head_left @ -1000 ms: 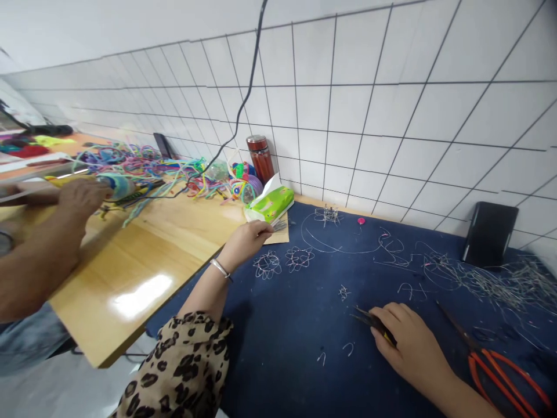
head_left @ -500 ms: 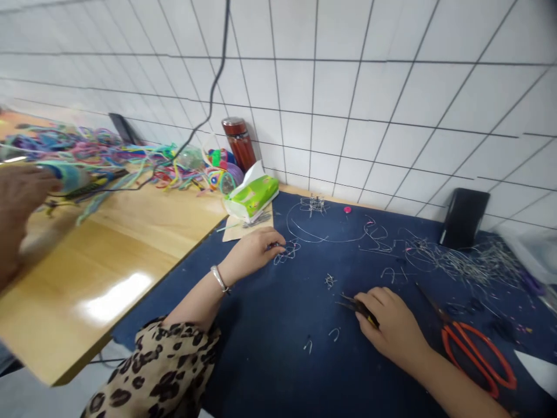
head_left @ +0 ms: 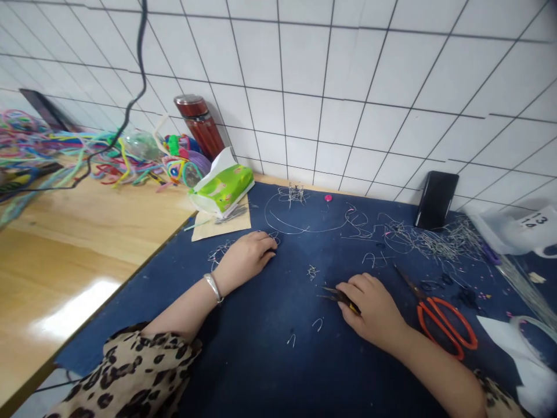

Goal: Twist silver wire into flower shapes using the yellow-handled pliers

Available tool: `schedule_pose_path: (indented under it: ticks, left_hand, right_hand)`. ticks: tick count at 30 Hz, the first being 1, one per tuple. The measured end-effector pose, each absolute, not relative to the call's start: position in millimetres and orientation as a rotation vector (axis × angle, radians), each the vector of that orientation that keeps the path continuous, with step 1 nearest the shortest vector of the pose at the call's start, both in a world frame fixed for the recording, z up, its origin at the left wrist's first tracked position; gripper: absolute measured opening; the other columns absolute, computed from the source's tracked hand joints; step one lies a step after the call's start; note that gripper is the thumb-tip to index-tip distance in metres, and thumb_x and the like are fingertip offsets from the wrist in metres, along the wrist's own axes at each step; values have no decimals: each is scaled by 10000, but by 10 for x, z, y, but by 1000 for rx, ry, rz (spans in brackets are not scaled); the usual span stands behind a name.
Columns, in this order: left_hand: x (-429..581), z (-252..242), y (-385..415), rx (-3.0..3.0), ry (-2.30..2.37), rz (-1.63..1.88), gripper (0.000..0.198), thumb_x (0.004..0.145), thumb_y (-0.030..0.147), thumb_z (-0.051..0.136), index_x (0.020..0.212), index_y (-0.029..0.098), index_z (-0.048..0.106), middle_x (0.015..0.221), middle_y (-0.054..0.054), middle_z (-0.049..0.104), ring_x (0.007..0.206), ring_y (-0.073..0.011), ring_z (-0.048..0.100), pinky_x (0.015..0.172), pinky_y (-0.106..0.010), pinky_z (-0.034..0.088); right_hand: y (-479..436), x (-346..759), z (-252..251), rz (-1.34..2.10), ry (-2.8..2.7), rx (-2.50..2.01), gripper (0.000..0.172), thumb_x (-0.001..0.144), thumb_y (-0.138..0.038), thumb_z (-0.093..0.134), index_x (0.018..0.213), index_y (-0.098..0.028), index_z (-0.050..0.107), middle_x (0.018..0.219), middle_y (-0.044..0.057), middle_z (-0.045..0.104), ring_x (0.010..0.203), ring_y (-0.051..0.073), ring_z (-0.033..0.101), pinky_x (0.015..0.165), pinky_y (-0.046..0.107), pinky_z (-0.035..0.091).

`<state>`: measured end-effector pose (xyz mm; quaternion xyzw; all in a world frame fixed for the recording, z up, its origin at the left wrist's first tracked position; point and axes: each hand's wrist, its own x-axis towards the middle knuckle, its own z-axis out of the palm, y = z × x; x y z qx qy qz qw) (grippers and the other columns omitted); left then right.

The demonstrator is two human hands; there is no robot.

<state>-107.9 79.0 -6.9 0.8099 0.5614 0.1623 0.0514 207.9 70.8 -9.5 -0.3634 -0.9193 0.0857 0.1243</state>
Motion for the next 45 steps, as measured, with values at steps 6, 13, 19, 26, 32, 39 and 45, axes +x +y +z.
schedule_pose_path:
  ticks: [6, 13, 19, 26, 32, 39, 45]
  left_hand:
    - [-1066, -61, 775, 2496, 1756, 466, 152, 833, 174, 488, 912, 180, 617, 874, -68, 589, 844, -201, 557, 790, -340, 448]
    - [-1084, -48, 768, 2486, 1770, 505, 168, 824, 166, 492, 929, 185, 621, 885, -70, 596, 857, -203, 558, 802, -341, 450]
    - [-860, 0, 709, 2464, 1644, 777, 208, 836, 163, 487, 974, 201, 638, 1006, -85, 575, 939, -223, 526, 840, -394, 438]
    - [-542, -91, 626, 2467, 1384, 597, 300, 847, 123, 464, 1036, 248, 660, 1066, -86, 557, 977, -229, 496, 848, -414, 419]
    - [-576, -92, 620, 2473, 1309, 541, 400, 804, 26, 446, 999, 288, 678, 1099, -73, 547, 1015, -233, 478, 865, -430, 402]
    - [-613, -21, 607, 2477, 1164, 507, 415, 780, -2, 454, 955, 294, 685, 1125, -59, 541, 1082, -230, 455, 907, -429, 374]
    - [-660, 16, 614, 2444, 1261, 571, 379, 814, 13, 418, 998, 238, 661, 1062, -71, 565, 983, -210, 490, 877, -414, 388]
  right_hand:
    - [703, 2089, -113, 220, -2666, -1049, 294, 802, -234, 505, 1083, -206, 589, 934, 75, 553, 845, 198, 493, 740, 364, 409]
    - [713, 2113, -131, 155, -2588, -1048, 342, 807, -227, 504, 1142, -198, 568, 940, 80, 560, 851, 200, 509, 751, 368, 423]
    - [727, 2096, -140, 174, -2589, -1071, 337, 805, -236, 508, 1134, -208, 576, 930, 77, 562, 844, 201, 514, 733, 362, 431]
    - [743, 2080, -142, 248, -2601, -1093, 310, 808, -247, 507, 1102, -197, 592, 934, 80, 561, 855, 209, 506, 760, 382, 420]
    - [749, 2089, -135, 268, -2604, -1092, 303, 807, -246, 507, 1094, -202, 595, 937, 77, 567, 856, 208, 501, 766, 382, 417]
    - [762, 2090, -147, 284, -2610, -1097, 294, 794, -242, 528, 1077, -208, 601, 934, 67, 571, 856, 198, 499, 765, 366, 416]
    - [761, 2101, -148, 326, -2625, -1113, 305, 798, -252, 523, 1091, -204, 590, 946, 65, 563, 864, 201, 487, 779, 377, 406]
